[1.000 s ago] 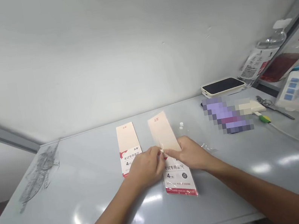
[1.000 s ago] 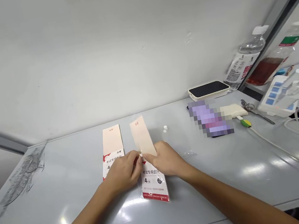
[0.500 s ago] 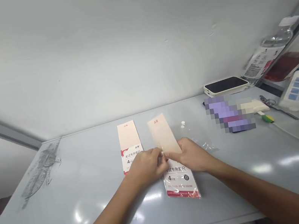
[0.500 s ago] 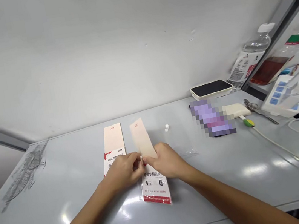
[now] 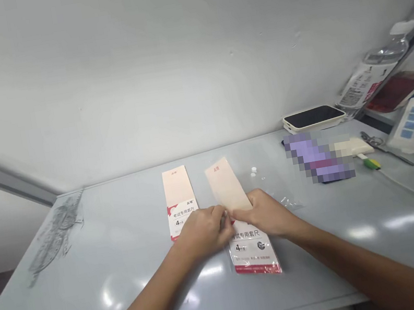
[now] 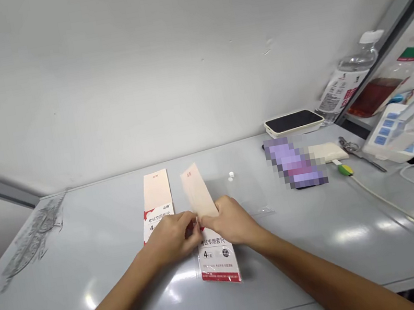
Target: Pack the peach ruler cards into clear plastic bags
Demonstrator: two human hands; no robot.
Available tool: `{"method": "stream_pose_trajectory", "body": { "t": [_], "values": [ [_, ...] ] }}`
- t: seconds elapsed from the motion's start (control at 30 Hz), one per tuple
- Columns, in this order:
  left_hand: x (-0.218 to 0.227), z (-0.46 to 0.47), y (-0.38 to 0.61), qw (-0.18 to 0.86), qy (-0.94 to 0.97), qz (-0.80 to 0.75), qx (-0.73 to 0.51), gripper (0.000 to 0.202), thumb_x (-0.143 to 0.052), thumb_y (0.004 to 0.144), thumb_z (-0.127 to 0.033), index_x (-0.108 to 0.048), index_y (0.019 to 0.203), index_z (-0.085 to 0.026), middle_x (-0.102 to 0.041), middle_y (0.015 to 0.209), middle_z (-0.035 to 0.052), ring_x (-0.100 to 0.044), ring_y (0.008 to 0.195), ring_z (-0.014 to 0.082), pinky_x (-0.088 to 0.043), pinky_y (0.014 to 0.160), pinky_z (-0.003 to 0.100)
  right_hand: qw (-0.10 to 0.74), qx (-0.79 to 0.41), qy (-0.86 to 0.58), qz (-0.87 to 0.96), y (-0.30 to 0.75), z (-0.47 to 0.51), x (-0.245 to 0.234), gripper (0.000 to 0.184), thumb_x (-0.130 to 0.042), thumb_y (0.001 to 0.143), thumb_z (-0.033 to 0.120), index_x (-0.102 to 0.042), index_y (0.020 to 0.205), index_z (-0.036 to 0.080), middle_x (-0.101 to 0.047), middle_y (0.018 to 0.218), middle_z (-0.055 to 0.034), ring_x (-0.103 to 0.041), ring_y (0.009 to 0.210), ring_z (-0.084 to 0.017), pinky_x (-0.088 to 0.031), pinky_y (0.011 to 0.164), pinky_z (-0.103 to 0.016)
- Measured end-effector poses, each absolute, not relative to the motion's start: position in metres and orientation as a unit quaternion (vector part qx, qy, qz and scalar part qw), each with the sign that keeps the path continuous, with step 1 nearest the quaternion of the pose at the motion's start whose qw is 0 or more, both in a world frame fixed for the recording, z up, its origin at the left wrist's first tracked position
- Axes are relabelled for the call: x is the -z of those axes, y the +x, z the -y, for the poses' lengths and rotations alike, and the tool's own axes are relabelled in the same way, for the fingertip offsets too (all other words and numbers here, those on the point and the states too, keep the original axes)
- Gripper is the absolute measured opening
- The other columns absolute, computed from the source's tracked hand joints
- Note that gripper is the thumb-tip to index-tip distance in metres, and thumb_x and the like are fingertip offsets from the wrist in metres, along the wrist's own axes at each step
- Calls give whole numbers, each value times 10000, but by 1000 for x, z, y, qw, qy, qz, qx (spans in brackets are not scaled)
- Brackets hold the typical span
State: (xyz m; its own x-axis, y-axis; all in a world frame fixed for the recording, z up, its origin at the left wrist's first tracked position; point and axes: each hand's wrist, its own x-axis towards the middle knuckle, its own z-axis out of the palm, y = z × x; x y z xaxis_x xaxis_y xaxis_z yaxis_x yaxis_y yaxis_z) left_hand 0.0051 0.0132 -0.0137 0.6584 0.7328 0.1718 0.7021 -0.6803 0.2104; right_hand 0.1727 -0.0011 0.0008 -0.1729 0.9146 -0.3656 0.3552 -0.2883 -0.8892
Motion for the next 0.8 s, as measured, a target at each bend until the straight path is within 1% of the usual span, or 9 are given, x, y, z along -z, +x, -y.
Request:
{"method": "stream_pose_trajectory", "body": {
  "t": [0.17,0.27,0.47,0.57,0.67,0.73,0.8],
  "values": [
    [19,-10,9,46,897,-419,-137,177,-361,760,-175,-524,695,-160,-519,515,7,-409,425,107,-244,431,241,268,-540,-608,516,171,0,0,230,-550,634,295,-406,502,174,-398,492,30,-371,454,-82,-257,404,-214],
    [22,-9,11,35,891,-423,-160,161,-372,742,-164,-521,682,-160,-512,507,4,-400,412,103,-231,425,240,277,-542,-614,503,170,0,3,238,-557,629,292,-394,500,177,-383,483,35,-356,449,-79,-254,401,-213],
    [23,-8,13,23,882,-429,-191,146,-378,736,-145,-490,645,-169,-502,496,1,-400,398,98,-215,419,237,302,-549,-612,482,168,0,5,185,-584,628,276,-498,519,153,-463,489,18,-425,465,-97,-298,410,-213],
    [18,-8,13,56,868,-453,-195,125,-401,749,-181,-486,657,-173,-535,527,5,-422,415,97,-242,423,230,310,-561,-600,479,170,-1,2,161,-606,637,279,-576,566,137,-545,525,-5,-500,493,-124,-350,428,-220],
    [12,-9,12,107,839,-488,-214,127,-418,782,-245,-485,698,-177,-572,586,6,-466,454,98,-298,444,222,320,-586,-571,478,173,-2,-3,211,-616,677,336,-654,670,129,-636,623,-49,-588,570,-174,-426,483,-252],
    [10,-10,10,149,813,-513,-231,119,-420,801,-276,-490,775,-183,-575,600,-7,-482,458,96,-321,450,219,335,-602,-547,476,176,-3,-5,263,-615,703,386,-676,749,134,-673,705,-72,-628,640,-206,-468,538,-283],
    [10,-12,7,194,779,-536,-261,178,-416,814,-290,-471,955,-194,-597,675,-16,-483,445,86,-339,444,217,356,-617,-519,473,178,-4,-5,297,-618,714,414,-680,826,146,-693,792,-83,-648,715,-230,-495,606,-317]
  ]
}}
